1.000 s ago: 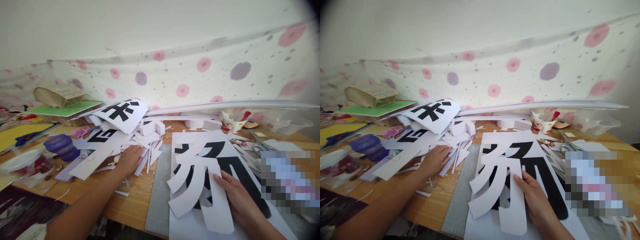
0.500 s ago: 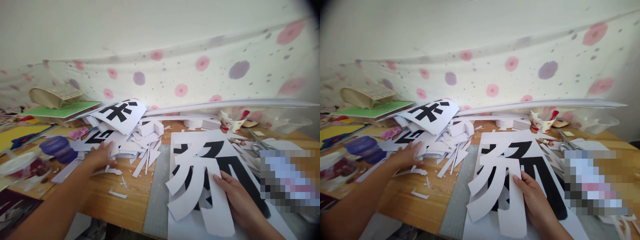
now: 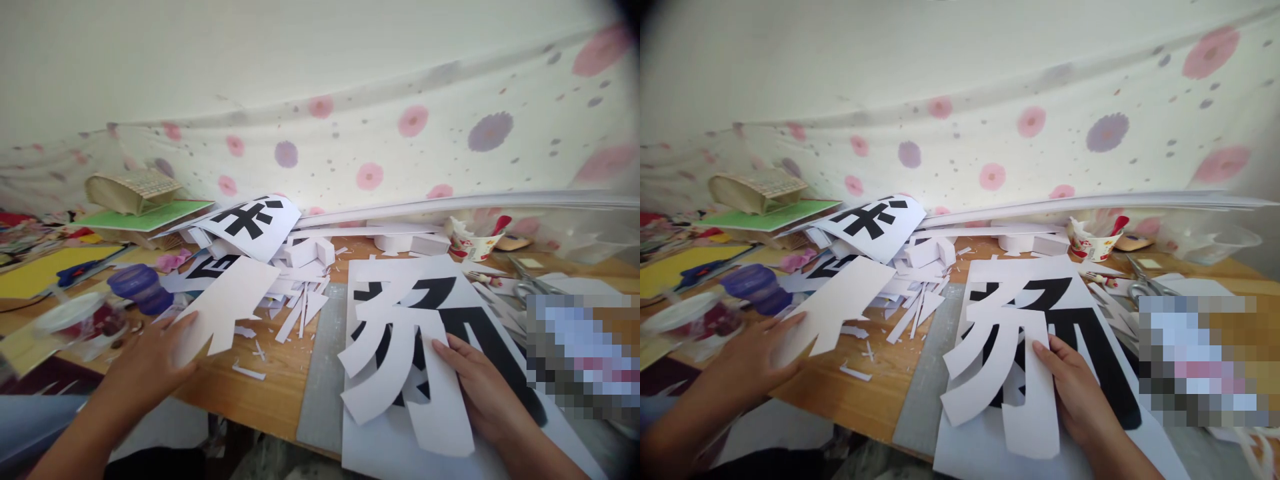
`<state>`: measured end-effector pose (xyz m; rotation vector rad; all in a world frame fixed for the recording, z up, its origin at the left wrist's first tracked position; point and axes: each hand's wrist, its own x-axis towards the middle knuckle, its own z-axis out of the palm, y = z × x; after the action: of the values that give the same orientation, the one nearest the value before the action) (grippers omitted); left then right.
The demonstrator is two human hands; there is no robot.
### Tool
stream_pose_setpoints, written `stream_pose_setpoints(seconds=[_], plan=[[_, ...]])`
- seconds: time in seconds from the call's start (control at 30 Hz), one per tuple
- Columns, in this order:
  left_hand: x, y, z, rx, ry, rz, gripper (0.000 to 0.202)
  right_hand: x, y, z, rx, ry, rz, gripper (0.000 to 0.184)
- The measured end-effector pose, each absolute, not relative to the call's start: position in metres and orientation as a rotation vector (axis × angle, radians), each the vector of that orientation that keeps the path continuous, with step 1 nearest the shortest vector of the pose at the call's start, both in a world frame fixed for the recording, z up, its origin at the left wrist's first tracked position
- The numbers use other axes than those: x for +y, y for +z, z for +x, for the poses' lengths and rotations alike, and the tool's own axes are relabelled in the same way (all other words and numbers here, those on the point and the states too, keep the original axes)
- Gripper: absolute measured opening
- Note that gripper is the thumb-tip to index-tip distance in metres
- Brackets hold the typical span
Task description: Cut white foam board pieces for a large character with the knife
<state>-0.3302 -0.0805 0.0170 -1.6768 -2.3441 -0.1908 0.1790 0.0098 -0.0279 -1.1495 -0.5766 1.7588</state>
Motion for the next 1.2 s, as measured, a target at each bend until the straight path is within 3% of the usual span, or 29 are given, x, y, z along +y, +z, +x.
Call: stream_pose_setpoints(seconds=[0.33,0.6,0.67,0.8,0.87,1.0,1.1,1.2], plan=[[-0.107,0.046,-0.235,-1.836,-0.455,-1.708,0.084,0.005,0.006,0.164,-0.737,1.834,-1.077,0.026],[-0.081,0.05,-0.151,-1.719,-0.681,-1.736,0.09,0.006,0.002,0.135,-0.854,1.797,-1.062,0.025],[-0.074,0.051,-0.138,-1.693,-0.698,-1.78,0.091,0.011,0.0,0.131,-0.945,1.756,-1.061,0.029],[-0.058,0.049,-0.12,-1.704,-0.782,-1.867,0.094,0.014,0.0,0.132,-1.052,1.293,-1.158,0.052],[-0.049,0.046,-0.112,-1.713,-0.849,-1.908,0.093,0.007,0.003,0.132,-1.104,1.266,-1.063,0.058],[-0.032,0.04,-0.093,-1.696,-0.99,-1.993,0.077,-0.011,0.007,0.122,-1.175,1.599,-0.791,0.06],[-0.025,0.037,-0.08,-1.735,-1.16,-2.11,0.056,-0.013,0.007,0.117,-0.908,1.497,-0.866,0.055],[-0.021,0.032,-0.072,-1.837,-1.307,-2.412,0.054,-0.007,0.007,0.126,-0.812,1.412,-0.894,0.038]])
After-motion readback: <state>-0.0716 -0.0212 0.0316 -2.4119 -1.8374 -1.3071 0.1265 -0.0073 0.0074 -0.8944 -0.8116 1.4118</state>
